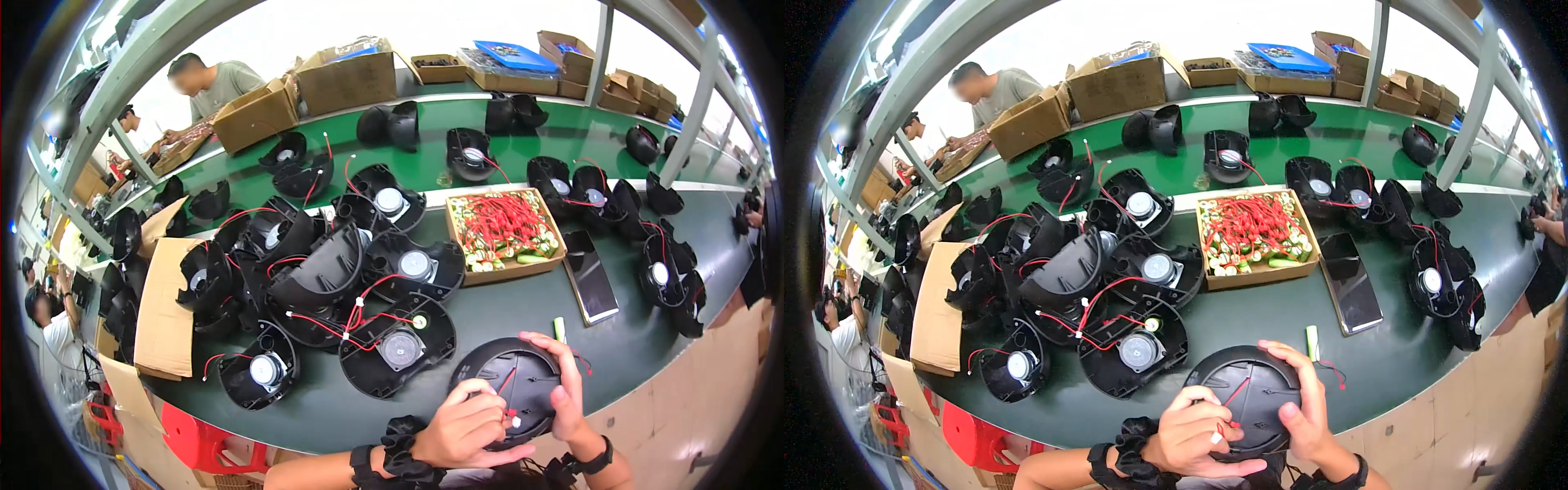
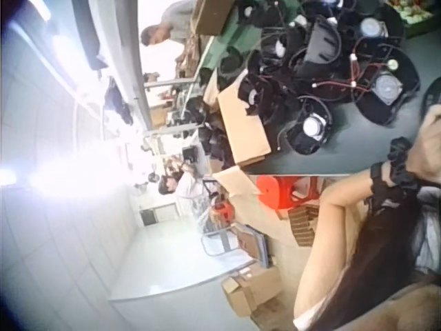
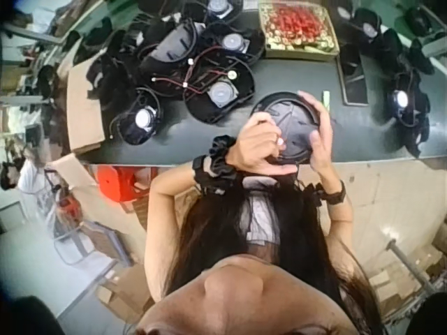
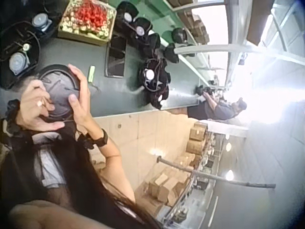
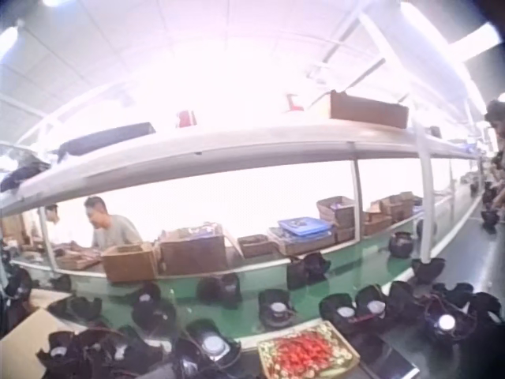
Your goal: The recorder is assembling components of an electronic device at a factory workbench, specifically by inserting cylindrical batteries into a plastic housing and joining housing parts together.
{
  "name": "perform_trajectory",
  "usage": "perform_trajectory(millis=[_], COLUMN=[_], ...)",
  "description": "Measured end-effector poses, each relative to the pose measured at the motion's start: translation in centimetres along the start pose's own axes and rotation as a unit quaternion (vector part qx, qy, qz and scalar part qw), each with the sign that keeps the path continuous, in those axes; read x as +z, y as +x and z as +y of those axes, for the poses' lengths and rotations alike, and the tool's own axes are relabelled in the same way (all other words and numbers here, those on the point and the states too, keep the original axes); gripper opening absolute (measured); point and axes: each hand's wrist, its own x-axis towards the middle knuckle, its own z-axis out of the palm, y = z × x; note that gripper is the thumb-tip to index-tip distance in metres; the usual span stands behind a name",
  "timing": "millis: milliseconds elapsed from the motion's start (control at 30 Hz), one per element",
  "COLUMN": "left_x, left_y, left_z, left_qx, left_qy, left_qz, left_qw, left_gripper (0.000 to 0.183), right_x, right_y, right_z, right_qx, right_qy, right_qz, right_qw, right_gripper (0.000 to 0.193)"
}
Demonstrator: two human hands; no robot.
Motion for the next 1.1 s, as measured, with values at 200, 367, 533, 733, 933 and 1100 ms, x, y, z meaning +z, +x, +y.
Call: perform_trajectory(millis=[200,367,533,733,933,1100], left_x=[-0.2,-0.9,-1.2,-2.2,-2.9,-0.4], left_y=[0.4,0.9,0.8,1.0,1.0,2.4], left_z=[0.1,-0.8,-0.8,-1.2,-0.6,-0.2], left_qx=[-0.001,-0.002,0.001,0.018,-0.063,-0.151], left_qy=[-0.04,-0.069,-0.016,0.041,0.033,-0.108], left_qz=[-0.054,-0.083,-0.109,-0.175,-0.015,0.033], left_qw=[0.998,0.994,0.994,0.983,0.997,0.982], left_gripper=[0.03,0.034,0.037,0.046,0.105,0.145], right_x=[-3.9,-2.5,-2.2,-2.3,-3.0,-0.7], right_y=[4.4,6.6,5.9,4.8,3.8,3.0], right_z=[3.4,2.2,2.2,2.6,1.5,-1.1], right_qx=[0.043,0.05,0.085,0.102,0.211,0.259], right_qy=[0.125,0.2,0.188,0.218,0.372,0.416], right_qz=[-0.187,-0.32,-0.303,-0.245,-0.091,0.0], right_qw=[0.973,0.925,0.93,0.939,0.899,0.872], right_gripper=[0.062,0.059,0.048,0.046,0.062,0.067])
